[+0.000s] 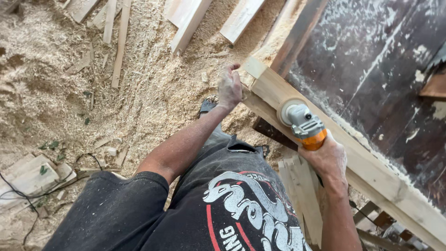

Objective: The person sands the surface and edges of a wooden beam using a handheld power sander.

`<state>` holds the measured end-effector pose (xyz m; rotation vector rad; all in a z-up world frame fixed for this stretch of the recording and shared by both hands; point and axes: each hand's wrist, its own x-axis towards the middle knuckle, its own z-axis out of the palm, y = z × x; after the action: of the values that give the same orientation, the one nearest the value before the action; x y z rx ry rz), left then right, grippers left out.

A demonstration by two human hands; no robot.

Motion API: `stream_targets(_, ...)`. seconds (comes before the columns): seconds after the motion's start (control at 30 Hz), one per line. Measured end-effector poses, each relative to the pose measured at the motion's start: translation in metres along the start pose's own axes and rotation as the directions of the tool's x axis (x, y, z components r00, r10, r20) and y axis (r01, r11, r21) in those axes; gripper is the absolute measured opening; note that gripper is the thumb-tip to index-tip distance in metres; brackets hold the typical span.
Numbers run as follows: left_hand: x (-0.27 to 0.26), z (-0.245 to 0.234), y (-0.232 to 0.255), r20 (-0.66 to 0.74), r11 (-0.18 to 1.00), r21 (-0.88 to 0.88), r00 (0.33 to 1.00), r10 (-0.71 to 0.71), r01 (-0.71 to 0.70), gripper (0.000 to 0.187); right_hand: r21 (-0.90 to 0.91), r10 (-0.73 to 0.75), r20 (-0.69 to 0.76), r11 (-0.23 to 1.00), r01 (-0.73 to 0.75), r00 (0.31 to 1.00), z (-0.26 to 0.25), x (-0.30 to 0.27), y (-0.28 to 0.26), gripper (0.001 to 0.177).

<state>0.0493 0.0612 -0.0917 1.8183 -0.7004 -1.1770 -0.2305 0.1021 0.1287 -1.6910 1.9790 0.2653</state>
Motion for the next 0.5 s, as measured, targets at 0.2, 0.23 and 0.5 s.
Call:
stream_targets(0.2, -0.031, 0.020, 0.008, 0.046, 0.998, 0.061, 0.999, -0.008, 0.005, 0.041, 0.093, -0.081, -0.038, 0.992, 0.084, 0.996, 0.013, -0.003, 0.017, 0.066)
stream_targets(0.23, -0.035, 0.026, 0.011, 0.051, 0.998, 0.063, 0.999, -0.002, -0.001, 0.041, 0.115, -0.123, -0.073, 0.985, 0.131, 0.990, 0.014, -0.003, 0.018, 0.068)
stream_targets(0.5, -0.082, 0.068, 0.010, -0.026, 0.970, 0.076, 0.972, 0.235, -0.232, 0.035, 0.111, -0.075, -0.051, 0.991, 0.080, 0.996, 0.004, -0.014, 0.021, 0.060)
